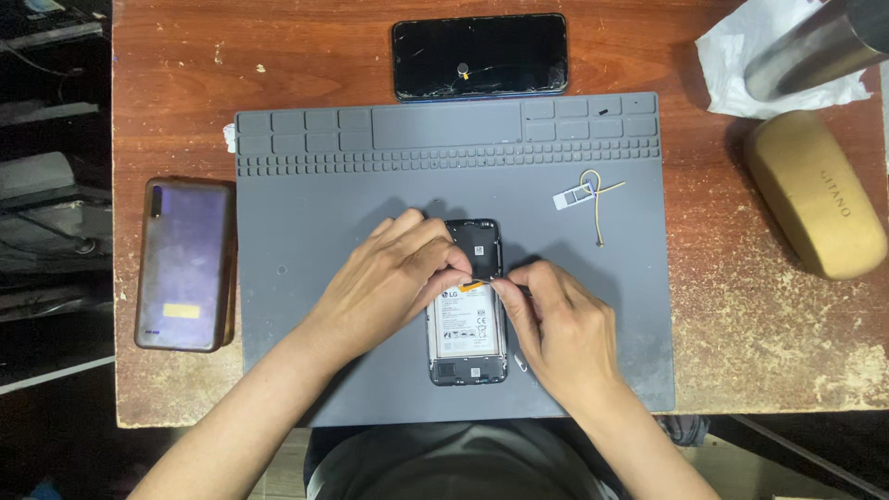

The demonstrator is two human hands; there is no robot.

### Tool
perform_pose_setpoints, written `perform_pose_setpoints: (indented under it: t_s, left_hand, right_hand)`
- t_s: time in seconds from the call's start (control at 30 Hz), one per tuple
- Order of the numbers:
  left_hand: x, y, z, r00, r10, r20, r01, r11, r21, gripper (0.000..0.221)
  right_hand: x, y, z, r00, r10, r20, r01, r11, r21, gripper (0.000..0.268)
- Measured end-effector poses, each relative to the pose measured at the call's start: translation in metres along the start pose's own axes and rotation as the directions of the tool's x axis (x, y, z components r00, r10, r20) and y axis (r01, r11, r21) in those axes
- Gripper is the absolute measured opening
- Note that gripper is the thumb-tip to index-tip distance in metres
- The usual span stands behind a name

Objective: The person uses a small metal tool to pry and lift a black internal component from the top of a disassembled smartphone. They repeatedly adjust and reposition the component within the phone's chassis while the battery remains visible.

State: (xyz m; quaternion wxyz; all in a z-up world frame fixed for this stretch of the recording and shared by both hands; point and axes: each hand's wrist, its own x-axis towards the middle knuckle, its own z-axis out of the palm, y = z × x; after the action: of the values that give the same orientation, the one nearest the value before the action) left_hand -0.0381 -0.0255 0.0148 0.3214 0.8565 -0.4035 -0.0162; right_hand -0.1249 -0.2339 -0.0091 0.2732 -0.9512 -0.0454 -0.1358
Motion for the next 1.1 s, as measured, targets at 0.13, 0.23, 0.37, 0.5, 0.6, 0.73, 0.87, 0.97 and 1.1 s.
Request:
perform_pose_setpoints:
  t_s: [0.13, 0.23, 0.37, 0.5, 0.6, 0.73, 0.87, 0.97, 1.1]
  left_hand:
    - [0.001, 0.001, -0.002, 1.0, 0.002, -0.008, -0.002, 1.0, 0.001, 0.009]
    - [0.002, 0.002, -0.005, 1.0, 0.0, -0.022, -0.001, 1.0, -0.015, 0.009]
    - [0.004, 0.005, -0.009, 0.998, -0.034, -0.051, 0.029, 0.996, -0.089, 0.006]
    - [0.004, 0.004, -0.009, 0.997, -0.051, -0.064, 0.043, 0.992, -0.119, 0.006]
    - [0.005, 0.004, -0.01, 0.996, -0.059, -0.061, 0.05, 0.99, -0.132, 0.007]
    - [0.006, 0.004, -0.01, 0.997, -0.068, -0.044, 0.061, 0.989, -0.136, 0.007]
    - [0.007, 0.005, -0.013, 0.996, -0.08, -0.03, 0.075, 0.986, -0.151, 0.006]
    - [0.008, 0.006, -0.013, 0.996, -0.089, -0.022, 0.085, 0.984, -0.158, 0.006]
    - [0.01, 0.008, -0.014, 0.995, -0.099, -0.011, 0.096, 0.983, -0.158, 0.007]
  right_hand:
    - [0.001, -0.001, 0.001, 1.0, 0.0, 0.005, 0.0, 1.0, 0.0, 0.019]
    - [0.002, -0.001, 0.002, 0.999, -0.024, -0.022, 0.024, 1.0, 0.004, 0.018]
    - [0.003, -0.001, 0.002, 0.998, -0.056, -0.015, 0.055, 0.998, -0.019, 0.018]
    - [0.003, -0.001, 0.002, 0.997, -0.062, -0.034, 0.062, 0.998, -0.002, 0.019]
    - [0.003, -0.001, 0.003, 0.997, -0.067, -0.049, 0.068, 0.998, 0.003, 0.018]
    - [0.003, -0.001, 0.002, 0.997, -0.066, -0.039, 0.067, 0.997, 0.032, 0.017]
    - [0.003, -0.001, 0.003, 0.995, -0.084, -0.055, 0.088, 0.995, 0.056, 0.016]
    - [0.004, -0.001, 0.004, 0.993, -0.102, -0.053, 0.105, 0.993, 0.06, 0.015]
    - [0.006, -0.002, 0.002, 0.993, -0.117, -0.017, 0.118, 0.99, 0.079, 0.014]
